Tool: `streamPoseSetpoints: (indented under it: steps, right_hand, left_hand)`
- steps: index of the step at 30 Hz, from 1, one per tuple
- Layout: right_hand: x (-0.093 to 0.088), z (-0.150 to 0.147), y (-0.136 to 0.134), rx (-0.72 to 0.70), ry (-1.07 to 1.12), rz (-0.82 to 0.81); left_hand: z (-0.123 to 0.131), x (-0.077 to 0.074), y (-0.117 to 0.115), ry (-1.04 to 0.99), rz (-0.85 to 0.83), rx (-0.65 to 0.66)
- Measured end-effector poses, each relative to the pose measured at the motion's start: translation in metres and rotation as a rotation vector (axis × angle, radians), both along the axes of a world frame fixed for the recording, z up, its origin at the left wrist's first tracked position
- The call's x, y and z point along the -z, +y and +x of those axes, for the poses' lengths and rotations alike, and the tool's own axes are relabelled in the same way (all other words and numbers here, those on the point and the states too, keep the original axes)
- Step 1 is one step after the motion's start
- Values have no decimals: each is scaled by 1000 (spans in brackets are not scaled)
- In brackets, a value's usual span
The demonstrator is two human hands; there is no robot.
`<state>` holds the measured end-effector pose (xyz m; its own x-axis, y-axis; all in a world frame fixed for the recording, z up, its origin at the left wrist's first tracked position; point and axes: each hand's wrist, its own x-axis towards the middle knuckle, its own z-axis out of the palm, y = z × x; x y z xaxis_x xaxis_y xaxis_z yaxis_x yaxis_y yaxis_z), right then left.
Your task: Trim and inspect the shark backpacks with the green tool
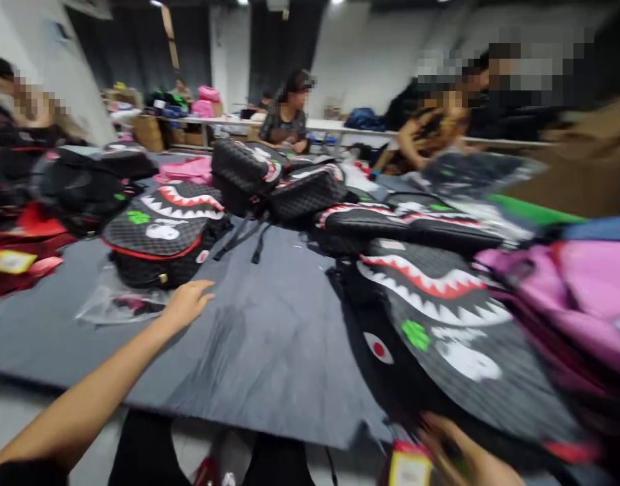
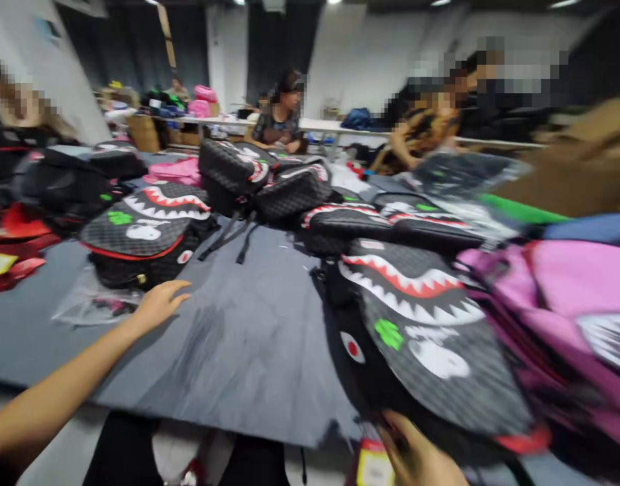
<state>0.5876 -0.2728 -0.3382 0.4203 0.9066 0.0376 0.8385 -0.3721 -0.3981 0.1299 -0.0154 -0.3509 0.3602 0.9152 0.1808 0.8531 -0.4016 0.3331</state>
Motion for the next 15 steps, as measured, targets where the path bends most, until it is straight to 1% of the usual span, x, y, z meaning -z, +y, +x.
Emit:
streamPoseSetpoints:
  steps: [1,2,3,4,6,7,8,9,11,13,15]
  right_hand:
    - [-7,0,-2,11,17,-40]
    - [-15,0,2,61,-16,-36]
    - [-24,0,10,98,-53,-40]
    - [-32,3,24,156,-100,-37]
    - [-46,12,63,266,-156,-21]
    - [-52,19,85,304,-158,-23]
    - [-56,26,109,327,-158,-24]
    - [-59,35,132,342,-156,-24]
    - [-62,53,178,366,-159,-17]
    - [-60,70,217,394,-160,-13]
    - [-56,82,244,405,-147,-27]
  left_hand:
    - [7,14,-4,-16,18,30]
    - [13,32,-8,-29,37,56]
    - [18,52,-13,-36,76,69]
    - [23,73,-18,-17,93,75]
    - [28,111,-30,49,95,90]
    - [30,125,-36,75,106,95]
    - [31,136,-42,95,114,99]
    - [32,142,-46,106,124,101]
    - [32,146,-50,116,132,104]
    - [32,144,-48,118,130,104]
    - [32,140,-45,113,125,95]
